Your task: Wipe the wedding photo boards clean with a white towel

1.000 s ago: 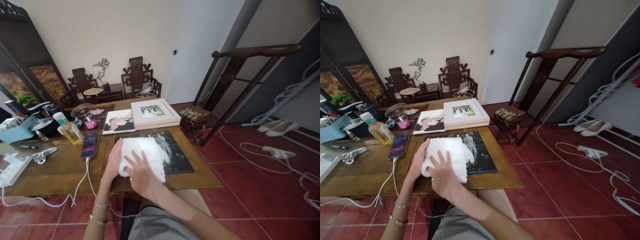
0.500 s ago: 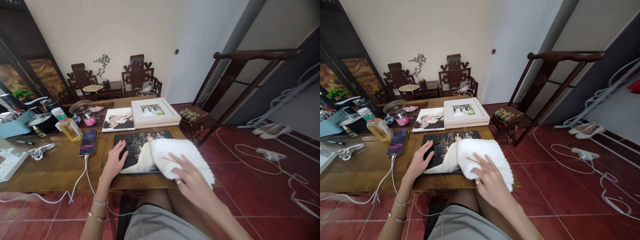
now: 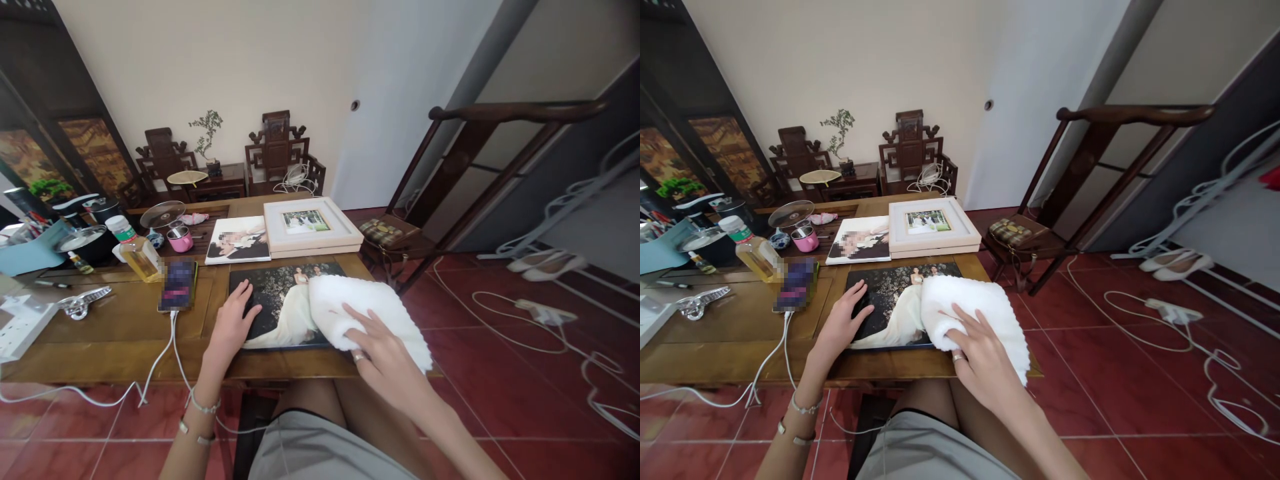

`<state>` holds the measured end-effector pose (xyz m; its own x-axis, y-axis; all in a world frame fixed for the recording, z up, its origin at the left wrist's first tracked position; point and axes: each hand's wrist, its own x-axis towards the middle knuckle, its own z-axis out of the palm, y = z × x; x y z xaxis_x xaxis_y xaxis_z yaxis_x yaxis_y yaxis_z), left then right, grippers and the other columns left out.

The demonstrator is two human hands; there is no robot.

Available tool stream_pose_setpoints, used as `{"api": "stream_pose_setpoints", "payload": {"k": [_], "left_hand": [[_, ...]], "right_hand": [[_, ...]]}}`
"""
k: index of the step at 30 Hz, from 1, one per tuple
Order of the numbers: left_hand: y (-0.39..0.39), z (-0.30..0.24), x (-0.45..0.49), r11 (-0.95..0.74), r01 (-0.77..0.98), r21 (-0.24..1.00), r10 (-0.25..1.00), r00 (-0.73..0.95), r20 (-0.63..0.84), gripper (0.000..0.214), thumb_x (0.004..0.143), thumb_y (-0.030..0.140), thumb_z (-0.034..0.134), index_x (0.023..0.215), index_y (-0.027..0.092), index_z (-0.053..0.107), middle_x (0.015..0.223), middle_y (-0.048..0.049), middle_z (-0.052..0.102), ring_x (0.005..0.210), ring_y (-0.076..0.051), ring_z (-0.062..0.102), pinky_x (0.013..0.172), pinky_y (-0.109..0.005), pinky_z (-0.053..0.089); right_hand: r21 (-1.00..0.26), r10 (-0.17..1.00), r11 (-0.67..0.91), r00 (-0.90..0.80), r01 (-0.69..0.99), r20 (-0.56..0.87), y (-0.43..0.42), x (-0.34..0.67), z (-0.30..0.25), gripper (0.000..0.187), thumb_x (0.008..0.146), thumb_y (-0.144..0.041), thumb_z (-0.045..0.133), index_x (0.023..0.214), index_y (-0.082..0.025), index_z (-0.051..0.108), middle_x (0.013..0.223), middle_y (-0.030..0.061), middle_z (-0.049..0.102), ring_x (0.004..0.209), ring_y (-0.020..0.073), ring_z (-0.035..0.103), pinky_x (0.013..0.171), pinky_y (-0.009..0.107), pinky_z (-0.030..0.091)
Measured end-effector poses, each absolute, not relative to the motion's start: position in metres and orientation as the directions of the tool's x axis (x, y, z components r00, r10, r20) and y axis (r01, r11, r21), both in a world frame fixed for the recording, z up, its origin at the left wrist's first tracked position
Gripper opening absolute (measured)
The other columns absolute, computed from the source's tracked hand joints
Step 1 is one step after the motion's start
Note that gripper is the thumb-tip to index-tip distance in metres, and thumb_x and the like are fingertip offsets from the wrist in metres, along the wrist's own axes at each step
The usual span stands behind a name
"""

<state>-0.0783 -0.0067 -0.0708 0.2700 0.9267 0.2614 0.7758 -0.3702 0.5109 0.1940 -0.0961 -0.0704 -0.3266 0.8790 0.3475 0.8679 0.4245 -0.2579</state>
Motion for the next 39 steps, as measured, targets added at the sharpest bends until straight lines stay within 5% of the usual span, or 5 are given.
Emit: {"api": "stream_pose_setpoints", "payload": {"k": [7,16,27,39], "left_hand": [[-0.009,-0.071,-0.077,-0.385,0.815,0.432,0.922,0.318,0.221,0.037,0.092,0.031,0.041,0.127,0.02,0.05,0.142,-0.0082,0.043,0.136,-0.024,0.029,0.099,-0.048,0.038],[-0.007,-0.073,-0.078,-0.394,0.799,0.455,0.918,0.315,0.241,0.036,0.092,0.031,0.041,0.126,0.022,0.049,0.142,-0.0088,0.043,0.136,-0.024,0.03,0.099,-0.049,0.037],[-0.003,-0.073,-0.078,-0.447,0.73,0.517,0.893,0.334,0.301,0.037,0.091,0.028,0.043,0.125,0.018,0.052,0.141,-0.0086,0.045,0.136,-0.024,0.031,0.105,-0.046,0.035],[-0.007,-0.072,-0.082,-0.464,0.742,0.483,0.886,0.395,0.245,0.047,0.091,0.034,0.044,0.135,0.019,0.04,0.145,-0.0097,0.037,0.137,-0.022,0.027,0.105,-0.048,0.032]], "right_hand": [[-0.249,0.915,0.374,-0.312,0.893,0.257,-0.061,0.177,-0.057,0.034,0.069,-0.003,0.04,0.09,-0.016,0.063,0.118,0.0141,0.063,0.129,0.0322,0.038,0.102,0.058,0.03],[-0.341,0.779,0.627,-0.576,0.7,0.249,-0.06,0.155,-0.043,0.037,0.064,0.001,0.041,0.084,-0.02,0.064,0.131,0.0061,0.055,0.133,0.0258,0.033,0.11,0.055,0.021],[-0.404,0.877,0.475,-0.383,0.782,0.289,-0.039,0.221,-0.057,0.029,0.067,-0.005,0.036,0.072,-0.021,0.06,0.125,0.0069,0.059,0.125,0.0269,0.045,0.1,0.048,0.039],[-0.4,0.891,0.448,-0.36,0.8,0.277,-0.017,0.169,-0.047,0.036,0.069,-0.008,0.04,0.091,-0.019,0.067,0.111,0.0101,0.065,0.116,0.0268,0.05,0.099,0.043,0.034]]}}
